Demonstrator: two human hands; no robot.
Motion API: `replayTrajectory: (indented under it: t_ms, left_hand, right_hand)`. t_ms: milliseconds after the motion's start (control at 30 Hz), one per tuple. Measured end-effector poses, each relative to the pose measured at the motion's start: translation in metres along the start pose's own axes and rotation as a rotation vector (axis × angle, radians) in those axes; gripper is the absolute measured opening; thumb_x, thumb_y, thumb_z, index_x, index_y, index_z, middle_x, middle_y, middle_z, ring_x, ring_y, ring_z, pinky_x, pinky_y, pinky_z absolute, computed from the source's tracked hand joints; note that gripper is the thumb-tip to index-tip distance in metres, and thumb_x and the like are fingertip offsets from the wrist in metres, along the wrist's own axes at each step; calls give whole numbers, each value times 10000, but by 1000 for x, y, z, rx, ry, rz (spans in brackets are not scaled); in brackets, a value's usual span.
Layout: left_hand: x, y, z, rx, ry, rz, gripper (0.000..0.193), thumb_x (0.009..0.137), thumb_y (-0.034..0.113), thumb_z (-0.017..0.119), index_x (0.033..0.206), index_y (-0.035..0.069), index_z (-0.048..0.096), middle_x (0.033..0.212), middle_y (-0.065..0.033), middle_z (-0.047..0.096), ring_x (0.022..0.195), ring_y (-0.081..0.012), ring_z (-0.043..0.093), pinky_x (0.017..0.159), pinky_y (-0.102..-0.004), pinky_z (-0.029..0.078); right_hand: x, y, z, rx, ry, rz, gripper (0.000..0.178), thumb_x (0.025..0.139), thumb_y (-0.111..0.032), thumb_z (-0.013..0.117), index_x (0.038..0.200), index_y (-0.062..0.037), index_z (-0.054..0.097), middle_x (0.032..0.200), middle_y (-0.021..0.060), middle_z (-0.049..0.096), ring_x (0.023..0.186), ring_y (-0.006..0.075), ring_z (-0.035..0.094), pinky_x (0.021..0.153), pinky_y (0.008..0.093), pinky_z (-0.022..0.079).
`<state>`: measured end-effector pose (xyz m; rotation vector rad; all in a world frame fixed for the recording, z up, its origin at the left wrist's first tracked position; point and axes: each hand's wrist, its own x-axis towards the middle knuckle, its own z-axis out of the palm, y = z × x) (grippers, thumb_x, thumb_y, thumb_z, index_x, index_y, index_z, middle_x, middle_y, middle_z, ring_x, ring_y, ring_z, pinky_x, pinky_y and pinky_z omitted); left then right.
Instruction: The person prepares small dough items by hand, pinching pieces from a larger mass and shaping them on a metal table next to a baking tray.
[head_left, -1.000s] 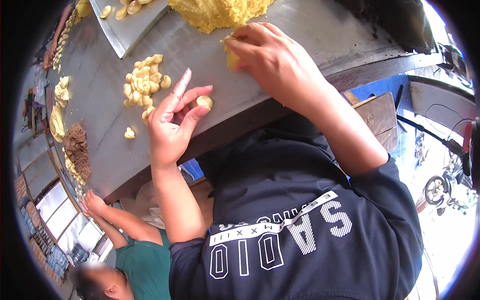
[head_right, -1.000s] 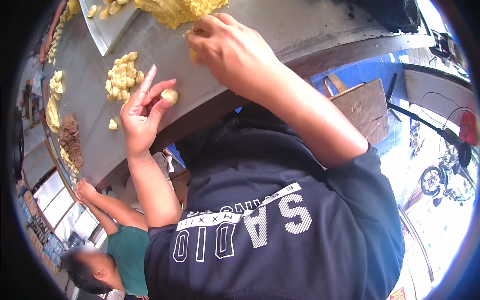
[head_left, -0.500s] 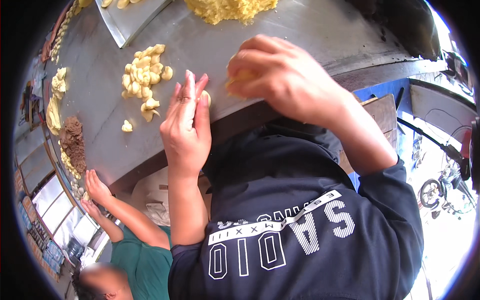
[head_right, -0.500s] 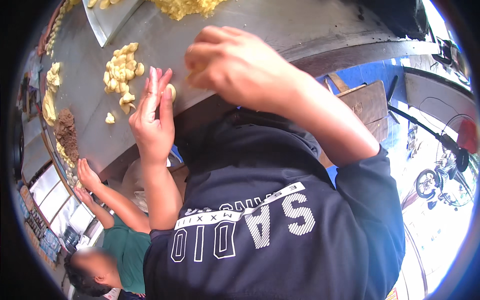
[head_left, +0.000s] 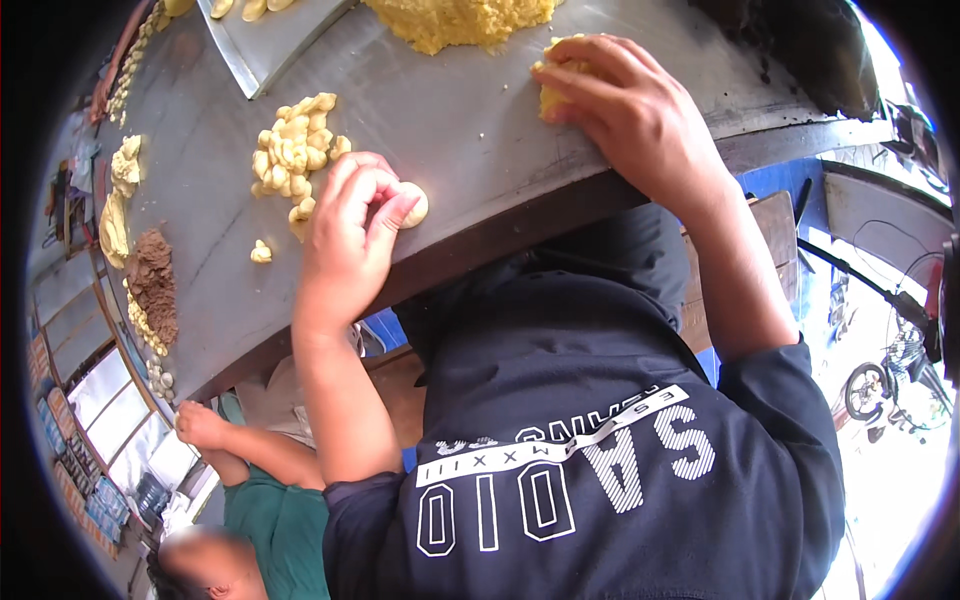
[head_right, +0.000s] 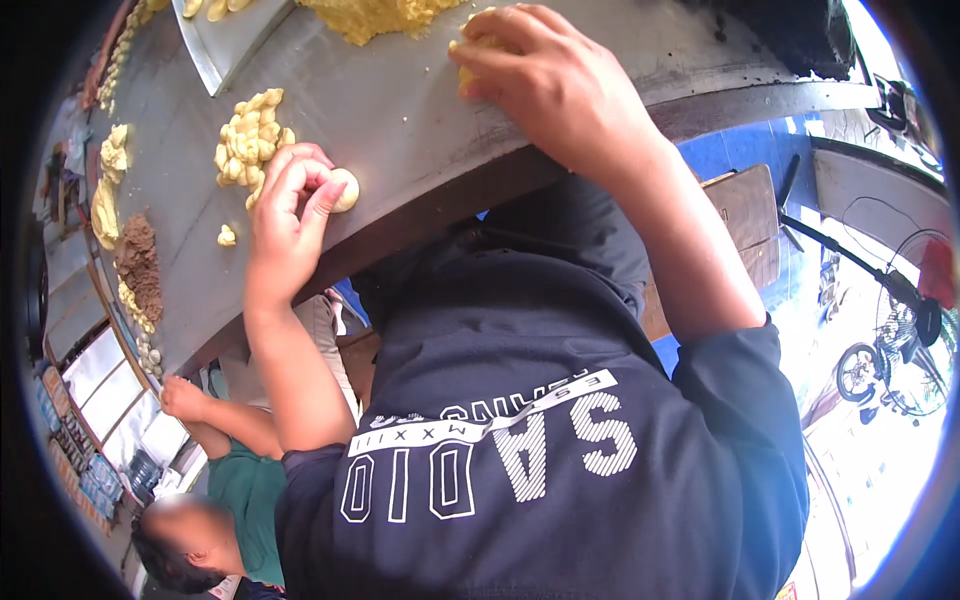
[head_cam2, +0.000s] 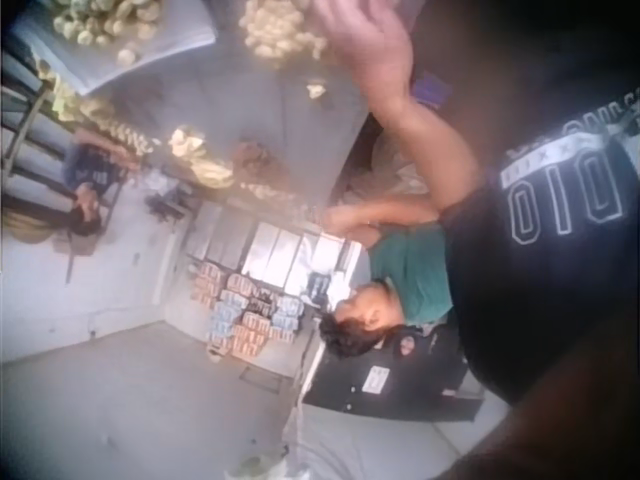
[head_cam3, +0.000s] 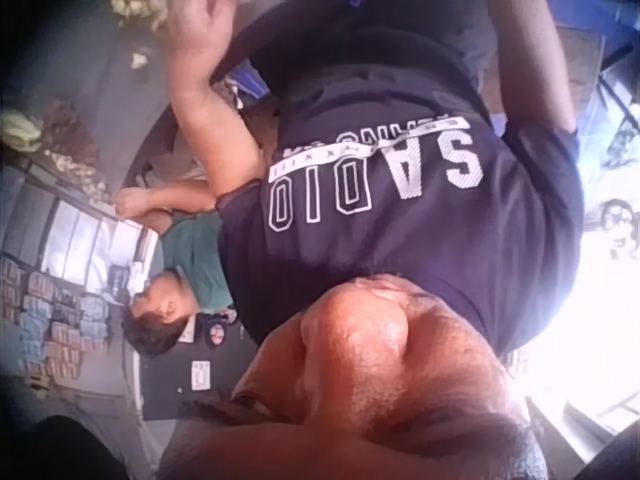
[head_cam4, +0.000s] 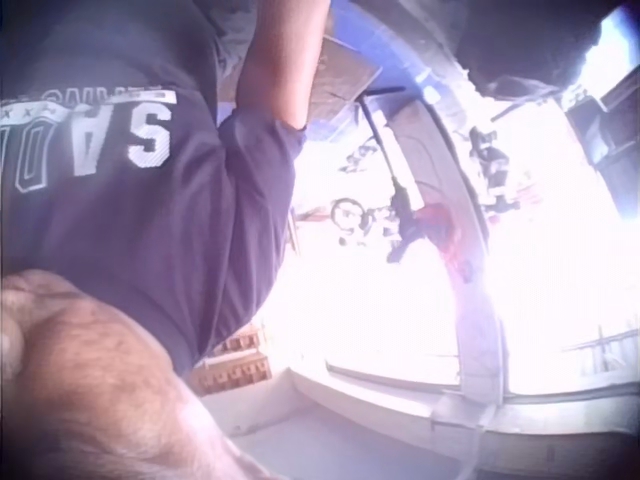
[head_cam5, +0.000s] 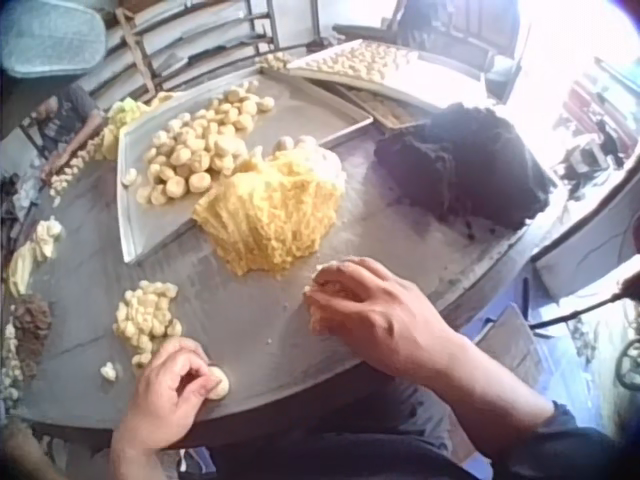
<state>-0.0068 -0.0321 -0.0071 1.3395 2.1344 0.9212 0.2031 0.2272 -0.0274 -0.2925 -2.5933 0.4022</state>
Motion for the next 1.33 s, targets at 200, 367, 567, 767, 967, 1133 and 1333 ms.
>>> replayTrajectory:
  t_ms: [200, 367, 567, 767, 967, 1133, 1333]
  left_hand:
    - [38, 23, 1, 317, -52, -66, 164, 1112, 205, 734, 1147, 52, 690, 933, -110, 721, 777, -257, 707, 753, -394, 580]
    - [31, 11, 14, 532, 186, 248, 104, 1094, 165, 744, 1081, 62, 739, 932, -115, 747, 849, -301, 746, 771, -409, 606]
    - [-9, -21, -5, -401, 267, 144, 285, 1005, -8, 870, 1222, 10, 687, 1359, -201, 782, 1093, -168, 769, 948, -347, 648]
    - [23, -32, -23, -226, 542, 122, 394, 1108, 195, 788, 1462, 31, 729, 1598, -193, 650, 1333, -275, 721, 1193, -461, 532]
    - [3, -24, -8, 743, 458, 193, 171, 996, 263, 870, 1140, 171, 871, 1496, -47, 710, 1364, -294, 639, 1174, -481, 437]
    - [-23, -12, 14, 440, 408, 258, 285, 969, 119, 886, 1239, 77, 806, 1180, -77, 812, 1100, -310, 754, 1013, -448, 565]
    - [-12, -5, 24, 547, 485, 206, 483, 961, 104, 905, 1423, 85, 764, 1345, -106, 818, 1285, -274, 751, 1152, -459, 550]
  right_hand:
    - [16, -15, 1, -147, -28, -160, 270, 946, -203, 838, 1213, -188, 876, 1395, 62, 732, 1315, 323, 687, 1078, 455, 601]
    - [0, -24, -4, 3, 19, -61, 261, 892, -192, 877, 1151, -157, 867, 1356, 81, 721, 1285, 337, 694, 1051, 456, 616]
    - [2, -3, -6, -63, 12, -183, 275, 851, -92, 843, 1125, -108, 850, 1313, 94, 737, 1260, 333, 720, 1029, 447, 643]
    - [22, -17, 14, -50, 14, -177, 199, 949, -148, 793, 1145, -110, 790, 1218, 60, 748, 1175, 300, 732, 957, 417, 639]
    - [28, -19, -2, 79, -122, -110, 105, 932, -140, 832, 998, -125, 752, 1022, 45, 691, 1031, 302, 695, 887, 447, 618]
    - [7, -15, -10, 65, -68, -139, 103, 915, -140, 731, 1005, -112, 772, 1041, 33, 737, 1032, 277, 704, 876, 445, 619]
    - [27, -23, 6, -64, -147, -162, 131, 888, -124, 745, 1002, -158, 799, 1093, -10, 739, 1046, 240, 697, 967, 417, 604]
